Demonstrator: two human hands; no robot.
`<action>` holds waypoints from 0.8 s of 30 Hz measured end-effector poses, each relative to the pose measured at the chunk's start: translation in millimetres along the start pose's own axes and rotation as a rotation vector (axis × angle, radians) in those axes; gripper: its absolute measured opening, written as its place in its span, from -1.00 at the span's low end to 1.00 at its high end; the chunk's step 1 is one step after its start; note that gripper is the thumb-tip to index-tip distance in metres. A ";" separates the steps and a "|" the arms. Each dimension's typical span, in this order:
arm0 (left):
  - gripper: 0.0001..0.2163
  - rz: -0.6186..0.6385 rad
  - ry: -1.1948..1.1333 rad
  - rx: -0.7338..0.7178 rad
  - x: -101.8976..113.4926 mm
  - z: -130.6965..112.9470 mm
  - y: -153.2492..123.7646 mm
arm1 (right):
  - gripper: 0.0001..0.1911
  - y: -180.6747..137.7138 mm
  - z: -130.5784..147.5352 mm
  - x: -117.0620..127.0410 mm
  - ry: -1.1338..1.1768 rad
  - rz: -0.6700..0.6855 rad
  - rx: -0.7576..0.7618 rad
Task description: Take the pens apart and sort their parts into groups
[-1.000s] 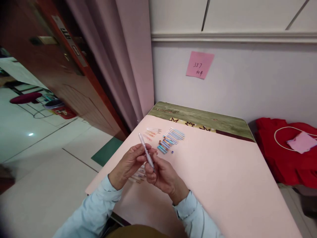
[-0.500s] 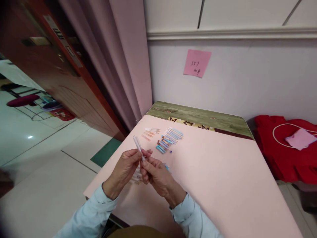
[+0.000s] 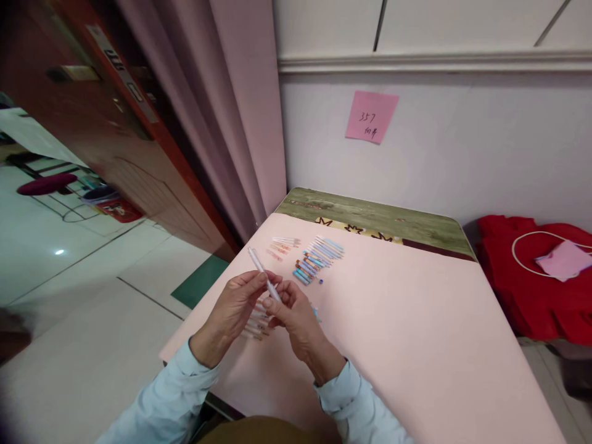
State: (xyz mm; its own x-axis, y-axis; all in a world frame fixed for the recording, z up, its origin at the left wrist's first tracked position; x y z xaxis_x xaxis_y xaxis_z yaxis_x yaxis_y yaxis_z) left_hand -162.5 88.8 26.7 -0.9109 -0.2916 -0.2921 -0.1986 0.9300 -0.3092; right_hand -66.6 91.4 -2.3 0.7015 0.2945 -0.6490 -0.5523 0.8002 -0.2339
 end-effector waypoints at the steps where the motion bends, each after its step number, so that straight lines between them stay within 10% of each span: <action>1: -0.67 0.015 0.005 0.001 -1.0 -0.1 0.2 | -0.52 0.2 -3.9 0.1 0.016 0.000 -0.039; 24: -0.68 0.007 0.122 0.012 -3.2 -0.5 4.0 | -0.51 0.0 2.2 2.5 0.040 0.001 -0.002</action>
State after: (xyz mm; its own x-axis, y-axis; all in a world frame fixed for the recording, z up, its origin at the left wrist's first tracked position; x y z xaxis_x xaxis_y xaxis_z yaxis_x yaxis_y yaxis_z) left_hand -160.5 93.5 26.8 -0.9496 -0.2551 -0.1823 -0.1884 0.9290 -0.3186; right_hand -63.9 93.3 -2.3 0.6826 0.2740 -0.6775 -0.5536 0.7991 -0.2345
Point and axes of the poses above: each hand's wrist, its own y-axis towards the middle knuckle, its own x-axis out of the back of the hand, z = x × y, the point moved 9 cm from there along y, towards the middle knuckle, and after that the axes turned 3 degrees about y, right-handed, at the moved point
